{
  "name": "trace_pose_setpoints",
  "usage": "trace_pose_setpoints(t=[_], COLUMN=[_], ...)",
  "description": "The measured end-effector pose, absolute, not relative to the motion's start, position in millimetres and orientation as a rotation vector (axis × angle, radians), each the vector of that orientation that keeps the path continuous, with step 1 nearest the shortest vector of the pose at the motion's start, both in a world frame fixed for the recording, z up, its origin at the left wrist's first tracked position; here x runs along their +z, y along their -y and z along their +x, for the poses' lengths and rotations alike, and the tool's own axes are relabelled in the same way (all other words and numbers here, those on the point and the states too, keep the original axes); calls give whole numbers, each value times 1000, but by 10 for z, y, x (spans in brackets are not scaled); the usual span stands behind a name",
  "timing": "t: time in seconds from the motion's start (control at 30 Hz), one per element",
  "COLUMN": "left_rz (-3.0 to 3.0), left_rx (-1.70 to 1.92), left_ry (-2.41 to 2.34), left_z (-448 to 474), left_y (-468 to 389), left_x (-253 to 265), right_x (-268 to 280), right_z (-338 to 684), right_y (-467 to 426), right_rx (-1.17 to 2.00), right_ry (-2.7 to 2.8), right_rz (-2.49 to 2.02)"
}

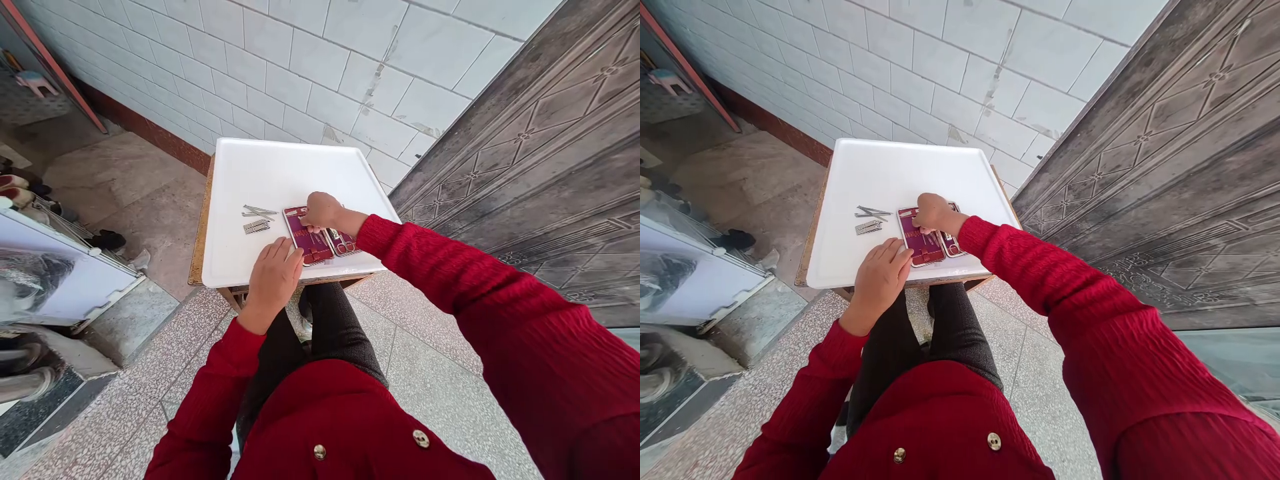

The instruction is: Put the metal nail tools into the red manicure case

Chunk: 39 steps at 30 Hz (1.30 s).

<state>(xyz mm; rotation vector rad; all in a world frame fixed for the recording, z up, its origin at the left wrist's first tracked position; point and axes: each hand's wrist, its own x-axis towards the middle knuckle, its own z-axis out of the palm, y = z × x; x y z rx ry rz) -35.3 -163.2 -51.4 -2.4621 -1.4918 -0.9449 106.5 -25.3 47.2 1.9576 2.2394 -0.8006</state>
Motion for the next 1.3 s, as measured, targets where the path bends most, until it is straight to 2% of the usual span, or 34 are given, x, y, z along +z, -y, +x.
trace_pose_setpoints(t=[0.57,0.67,0.83,0.93,1.1,1.3], left_rz=[-2448,-2436,-2430,-2398,-2406,-2395], left_rx=[-924,-920,-906,-897,-884,-916], left_ry=[1448,1448,1435,1413,1425,1405], left_z=[-366,-367,-375,-381,-380,-369], left_y=[1642,1649,1670,1678,1674,1647], left_x=[-501,-507,-492,-482,-485,-517], right_x=[504,581,669,636,632,785], right_z=[1046,862,380,145,145,754], right_y=[-37,-195,-341,-337,-249,-16], right_rx=[-1280,-1120,-398,-164,-253,-457], right_ry=[-2456,-2615,-2837,-2802,-2688,-2514], right_rz=[2057,1946,1450,1244,1295,1562])
